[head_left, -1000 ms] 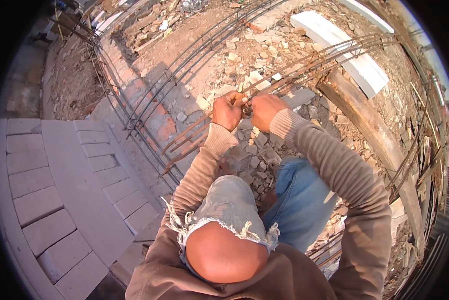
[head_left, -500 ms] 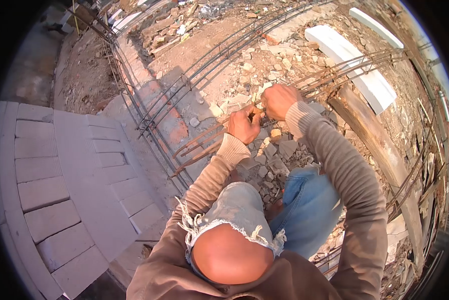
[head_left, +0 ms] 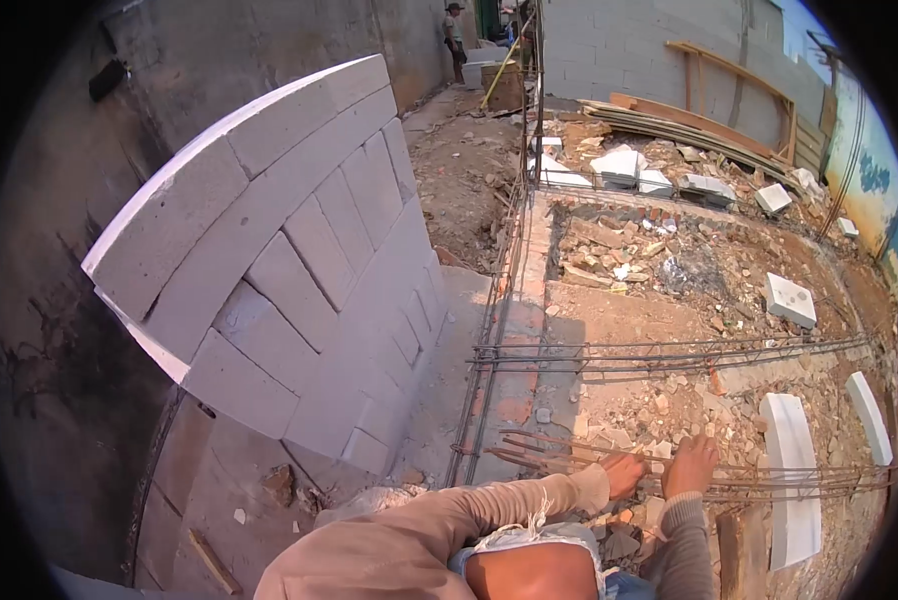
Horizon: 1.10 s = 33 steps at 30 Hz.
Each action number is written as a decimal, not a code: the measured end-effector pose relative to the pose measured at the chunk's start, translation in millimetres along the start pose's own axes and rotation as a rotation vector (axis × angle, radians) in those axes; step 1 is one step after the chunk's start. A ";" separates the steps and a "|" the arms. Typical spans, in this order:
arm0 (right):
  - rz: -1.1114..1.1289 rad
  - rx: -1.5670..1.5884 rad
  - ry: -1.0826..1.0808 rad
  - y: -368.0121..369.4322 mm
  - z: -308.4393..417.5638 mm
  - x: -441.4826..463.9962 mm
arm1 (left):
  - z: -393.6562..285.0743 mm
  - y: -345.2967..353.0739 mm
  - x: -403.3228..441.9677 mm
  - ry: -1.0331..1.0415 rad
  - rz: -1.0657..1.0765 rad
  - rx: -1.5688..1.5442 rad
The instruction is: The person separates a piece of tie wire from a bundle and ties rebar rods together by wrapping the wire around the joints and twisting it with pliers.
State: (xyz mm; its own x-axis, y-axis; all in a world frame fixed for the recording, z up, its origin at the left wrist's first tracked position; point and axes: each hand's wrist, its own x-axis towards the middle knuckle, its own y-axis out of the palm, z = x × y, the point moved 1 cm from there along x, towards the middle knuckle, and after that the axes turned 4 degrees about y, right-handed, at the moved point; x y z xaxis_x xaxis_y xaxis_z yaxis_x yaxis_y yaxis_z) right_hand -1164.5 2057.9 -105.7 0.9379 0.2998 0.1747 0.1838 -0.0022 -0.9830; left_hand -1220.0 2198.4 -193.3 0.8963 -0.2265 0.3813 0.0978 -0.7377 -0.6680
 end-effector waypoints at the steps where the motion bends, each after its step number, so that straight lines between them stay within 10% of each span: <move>1: 0.071 0.042 0.029 -14.8 4.3 -7.0 | 5.1 6.8 -0.6 0.055 0.045 0.041; 3: 0.586 0.060 0.278 -47.5 14.9 -16.9 | 8.6 3.0 5.0 0.035 0.083 0.069; 10: 0.624 0.395 -0.267 58.9 -32.0 -64.2 | 2.6 1.5 14.7 -0.074 0.246 -0.038; 14: 0.894 0.300 -0.074 48.6 -16.1 -58.2 | 11.7 9.4 19.3 -0.075 0.181 -0.038; 18: 0.606 0.836 0.016 90.8 -27.2 -56.3 | 19.9 14.2 16.1 -0.073 0.116 -0.060; 33: 0.497 0.632 0.012 24.6 -5.1 -31.2 | 20.8 -10.7 -11.3 -0.172 0.105 -0.309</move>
State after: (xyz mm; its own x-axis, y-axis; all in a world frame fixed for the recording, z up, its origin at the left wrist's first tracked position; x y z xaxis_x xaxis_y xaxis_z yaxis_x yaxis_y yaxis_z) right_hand -1187.8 2043.6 -135.0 0.8700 0.3952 -0.2949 -0.4540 0.4085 -0.7918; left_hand -1222.1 2222.0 -203.7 0.9566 -0.2207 0.1902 -0.1109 -0.8794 -0.4630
